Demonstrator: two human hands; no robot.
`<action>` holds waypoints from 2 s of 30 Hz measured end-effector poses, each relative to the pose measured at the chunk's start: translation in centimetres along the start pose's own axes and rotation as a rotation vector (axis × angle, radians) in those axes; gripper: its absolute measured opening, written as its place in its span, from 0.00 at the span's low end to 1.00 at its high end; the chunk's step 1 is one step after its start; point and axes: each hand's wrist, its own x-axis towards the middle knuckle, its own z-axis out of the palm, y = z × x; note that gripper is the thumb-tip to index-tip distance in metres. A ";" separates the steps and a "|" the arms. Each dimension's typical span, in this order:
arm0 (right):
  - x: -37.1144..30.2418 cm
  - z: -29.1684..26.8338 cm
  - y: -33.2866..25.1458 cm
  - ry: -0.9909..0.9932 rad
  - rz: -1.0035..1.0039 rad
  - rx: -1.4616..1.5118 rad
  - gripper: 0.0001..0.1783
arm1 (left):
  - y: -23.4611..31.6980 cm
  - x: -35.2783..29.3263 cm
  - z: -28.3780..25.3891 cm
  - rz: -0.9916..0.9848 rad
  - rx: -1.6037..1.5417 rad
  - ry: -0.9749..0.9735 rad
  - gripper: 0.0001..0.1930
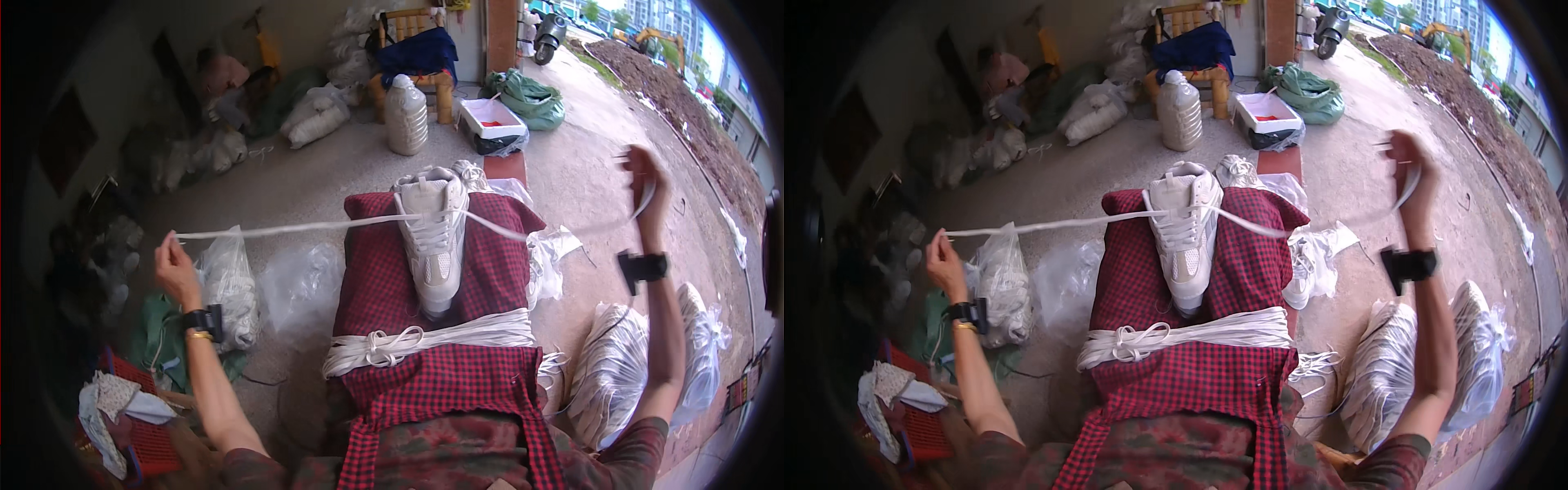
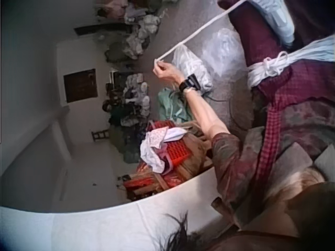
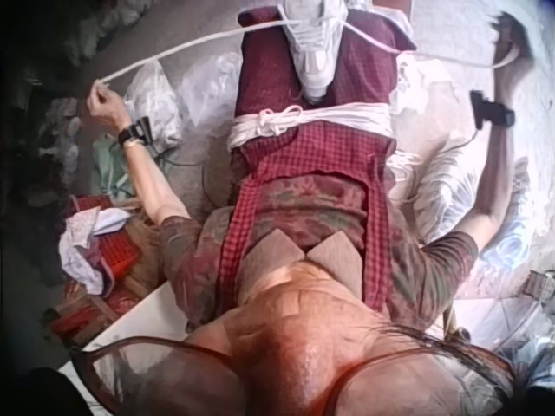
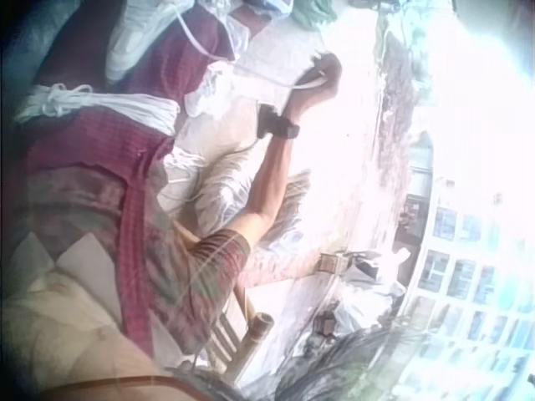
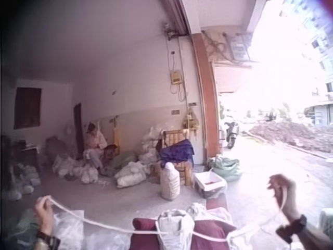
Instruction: Lacing a white sneaker while it rests on the lap in a workshop environment.
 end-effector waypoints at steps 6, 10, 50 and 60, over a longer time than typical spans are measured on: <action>-6.4 15.0 -7.9 -0.453 0.237 0.599 0.07 | 12.2 -5.6 9.2 -0.383 -0.768 -0.392 0.12; -6.8 17.8 -11.9 -0.643 0.221 0.650 0.06 | 20.9 -8.5 11.5 -0.500 -1.192 -0.750 0.13; -8.1 19.1 -13.0 -0.592 0.145 0.400 0.06 | 26.4 -12.4 7.7 -0.575 -1.060 -0.980 0.07; -7.0 18.1 -12.2 -0.765 0.317 0.617 0.11 | 26.9 -12.3 7.5 -0.393 -1.077 -0.883 0.03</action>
